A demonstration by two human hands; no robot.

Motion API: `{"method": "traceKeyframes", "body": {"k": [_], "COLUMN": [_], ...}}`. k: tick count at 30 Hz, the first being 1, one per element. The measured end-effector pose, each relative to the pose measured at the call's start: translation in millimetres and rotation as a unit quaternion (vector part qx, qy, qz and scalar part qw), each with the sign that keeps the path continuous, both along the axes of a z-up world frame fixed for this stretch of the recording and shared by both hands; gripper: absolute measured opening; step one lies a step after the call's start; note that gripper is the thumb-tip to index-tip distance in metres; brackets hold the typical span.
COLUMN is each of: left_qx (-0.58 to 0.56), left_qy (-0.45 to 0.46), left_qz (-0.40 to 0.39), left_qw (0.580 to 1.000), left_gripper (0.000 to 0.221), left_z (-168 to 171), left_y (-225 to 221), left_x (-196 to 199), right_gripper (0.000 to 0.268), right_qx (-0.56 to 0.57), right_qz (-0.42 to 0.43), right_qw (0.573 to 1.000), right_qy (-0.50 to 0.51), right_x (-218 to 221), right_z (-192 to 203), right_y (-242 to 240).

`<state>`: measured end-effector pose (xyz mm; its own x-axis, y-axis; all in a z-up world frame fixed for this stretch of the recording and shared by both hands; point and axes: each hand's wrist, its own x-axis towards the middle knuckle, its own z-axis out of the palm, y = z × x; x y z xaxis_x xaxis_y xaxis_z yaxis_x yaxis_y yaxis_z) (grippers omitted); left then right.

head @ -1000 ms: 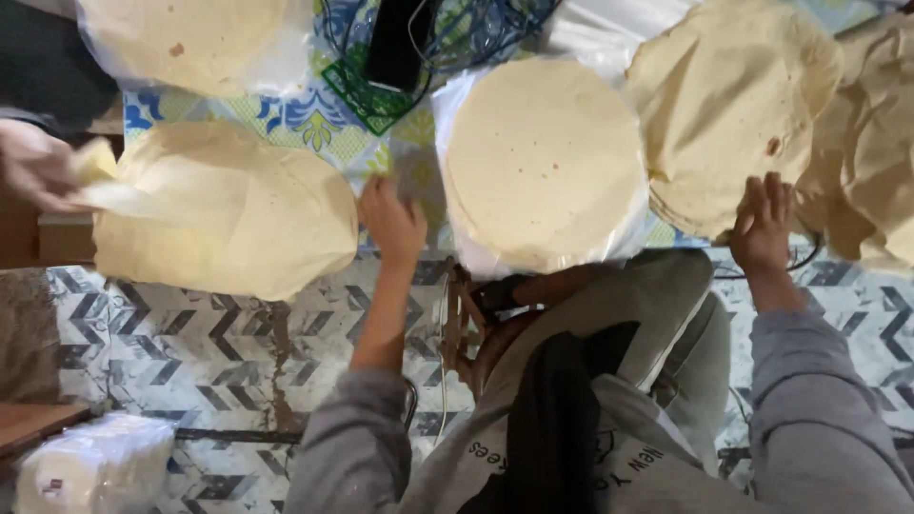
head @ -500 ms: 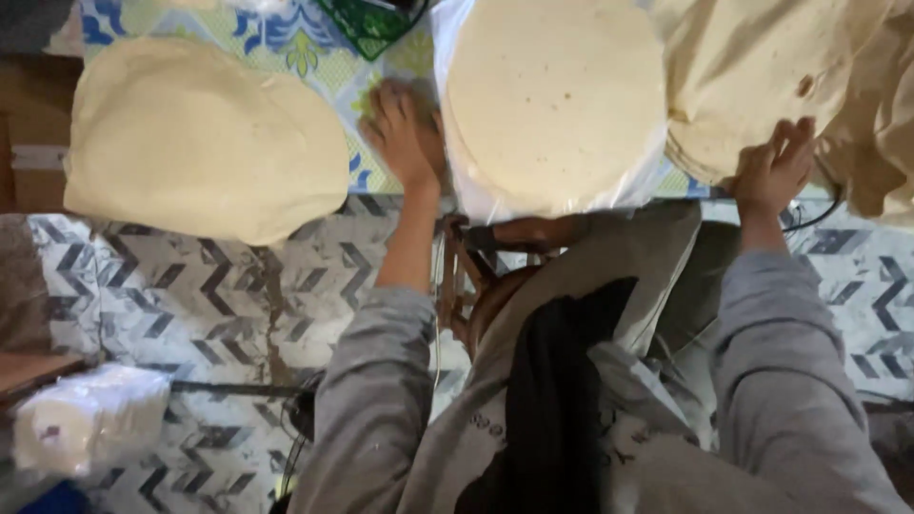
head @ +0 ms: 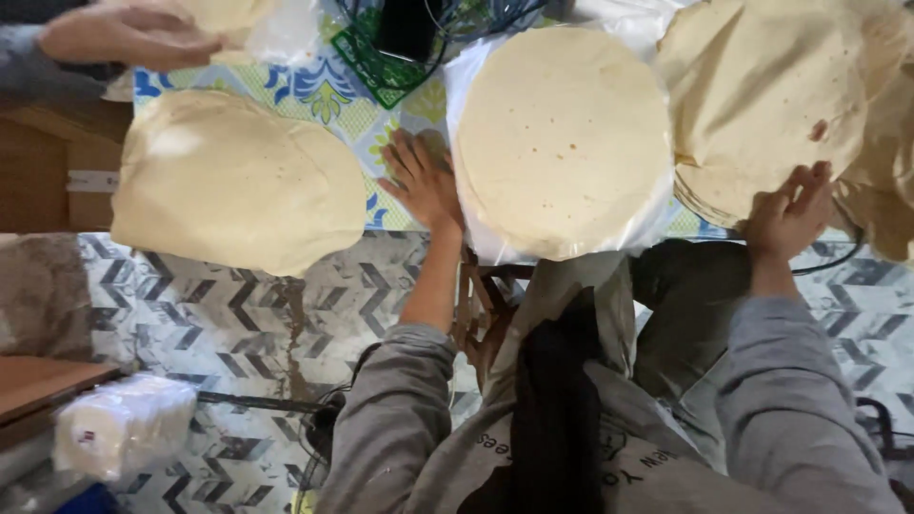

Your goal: The person places flatbread onto sheets of plastic and then stacks the wrapped bread.

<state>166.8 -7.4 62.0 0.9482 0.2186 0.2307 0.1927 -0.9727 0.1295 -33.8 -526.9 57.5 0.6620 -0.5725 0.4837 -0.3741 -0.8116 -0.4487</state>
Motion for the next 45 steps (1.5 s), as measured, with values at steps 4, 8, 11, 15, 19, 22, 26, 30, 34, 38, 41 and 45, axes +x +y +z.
{"method": "traceKeyframes", "body": {"k": [4,8,11,15,19,22,26,30,34,38,41,45], "left_qx": [0.036,0.036,0.033,0.034,0.034,0.023,-0.006,-0.010,-0.028,-0.044,0.020,0.035], "left_qy": [-0.003,0.000,0.004,0.008,-0.006,-0.007,-0.008,0.008,0.017,0.044,0.090,0.079], "left_qz": [0.015,0.017,0.014,0.019,0.023,0.022,0.027,0.017,0.007,0.002,-0.018,-0.029], "left_qw": [0.999,0.999,0.999,0.999,0.999,0.999,1.000,1.000,0.999,0.998,0.996,0.996], "left_gripper": [0.059,0.058,0.061,0.060,0.062,0.063,0.063,0.065,0.065,0.062,0.060,0.056], "left_z": [-4.7,-8.5,-7.0,-2.0,-15.4,-10.2,-1.8,-4.4,6.8,14.2,12.8,12.2], "left_y": [-6.7,-9.2,-6.7,-12.4,-9.1,-10.3,-12.2,-10.3,-7.3,-5.0,-0.2,-1.0], "left_x": [1.1,5.2,3.7,2.0,1.9,0.1,4.9,-6.5,2.1,0.3,-6.2,-3.6], "right_gripper": [0.026,0.040,0.029,0.030,0.055,0.058,0.061,0.040,0.067,0.062,0.032,0.053], "right_qx": [-0.025,-0.070,-0.029,-0.012,0.281,0.116,0.168,-0.128,0.271,-0.011,-0.160,0.118], "right_qz": [0.005,0.034,0.019,0.083,0.162,0.098,0.112,0.013,0.031,0.013,-0.040,0.038], "right_qw": [0.999,0.997,0.999,0.996,0.933,0.985,0.973,0.991,0.953,1.000,0.985,0.987], "right_qy": [0.021,0.024,0.024,0.007,-0.156,-0.077,-0.108,0.026,-0.133,-0.011,0.059,-0.099], "right_x": [-4.0,-5.6,-12.6,-15.6,0.6,-10.2,-5.1,-10.6,10.5,8.0,10.4,14.6], "right_z": [21.0,19.0,7.6,-0.8,9.7,20.4,7.7,23.0,67.1,51.9,62.5,63.6], "right_y": [10.3,4.6,-5.1,-24.9,-8.6,10.6,-3.0,12.4,52.0,36.6,47.0,41.1]}}
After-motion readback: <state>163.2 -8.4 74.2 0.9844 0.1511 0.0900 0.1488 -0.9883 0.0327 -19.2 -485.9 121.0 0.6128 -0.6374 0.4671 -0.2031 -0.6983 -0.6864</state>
